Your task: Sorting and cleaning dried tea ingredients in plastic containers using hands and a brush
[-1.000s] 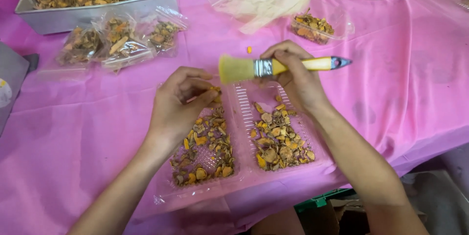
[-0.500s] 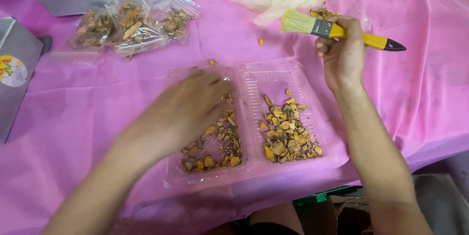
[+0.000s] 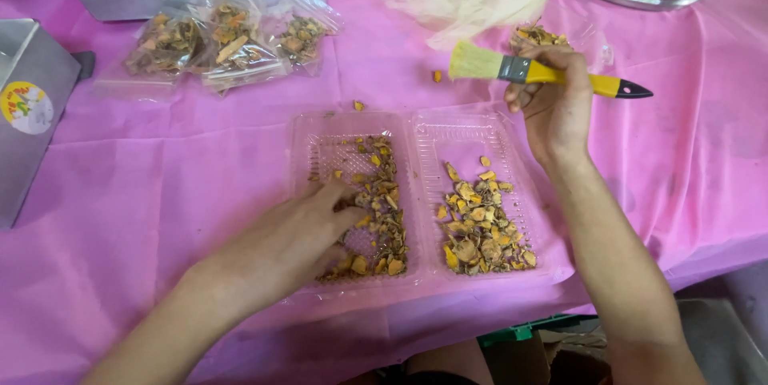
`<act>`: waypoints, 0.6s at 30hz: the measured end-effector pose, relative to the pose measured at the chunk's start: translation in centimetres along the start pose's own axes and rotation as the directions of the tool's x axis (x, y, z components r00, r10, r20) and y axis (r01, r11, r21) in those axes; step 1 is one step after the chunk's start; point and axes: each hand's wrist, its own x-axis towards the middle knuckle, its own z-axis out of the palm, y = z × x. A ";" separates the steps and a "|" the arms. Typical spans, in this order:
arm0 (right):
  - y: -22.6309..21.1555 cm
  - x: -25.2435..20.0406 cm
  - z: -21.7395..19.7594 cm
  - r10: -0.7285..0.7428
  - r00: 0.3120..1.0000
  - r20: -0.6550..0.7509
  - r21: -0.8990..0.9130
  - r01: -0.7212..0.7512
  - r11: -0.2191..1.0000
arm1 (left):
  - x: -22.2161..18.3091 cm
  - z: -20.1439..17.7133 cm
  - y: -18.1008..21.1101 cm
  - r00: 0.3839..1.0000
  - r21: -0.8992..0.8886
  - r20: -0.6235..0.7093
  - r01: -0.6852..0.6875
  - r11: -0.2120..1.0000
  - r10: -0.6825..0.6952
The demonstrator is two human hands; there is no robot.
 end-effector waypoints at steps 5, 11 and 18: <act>0.6 -0.4 -0.1 0.050 0.994 0.095 -0.070 -0.043 0.997 | 0.4 0.1 0.2 1.000 -0.076 0.014 0.017 0.997 -0.016; 3.8 0.7 -3.1 0.110 0.960 0.256 -0.141 -0.075 0.987 | 1.6 1.7 -2.4 0.995 -0.186 -0.095 0.016 0.982 -0.034; 1.9 -2.5 -0.1 0.199 0.739 0.644 -0.194 -0.094 0.976 | 2.8 -0.6 -0.5 0.766 -0.875 -0.120 0.219 0.433 -0.631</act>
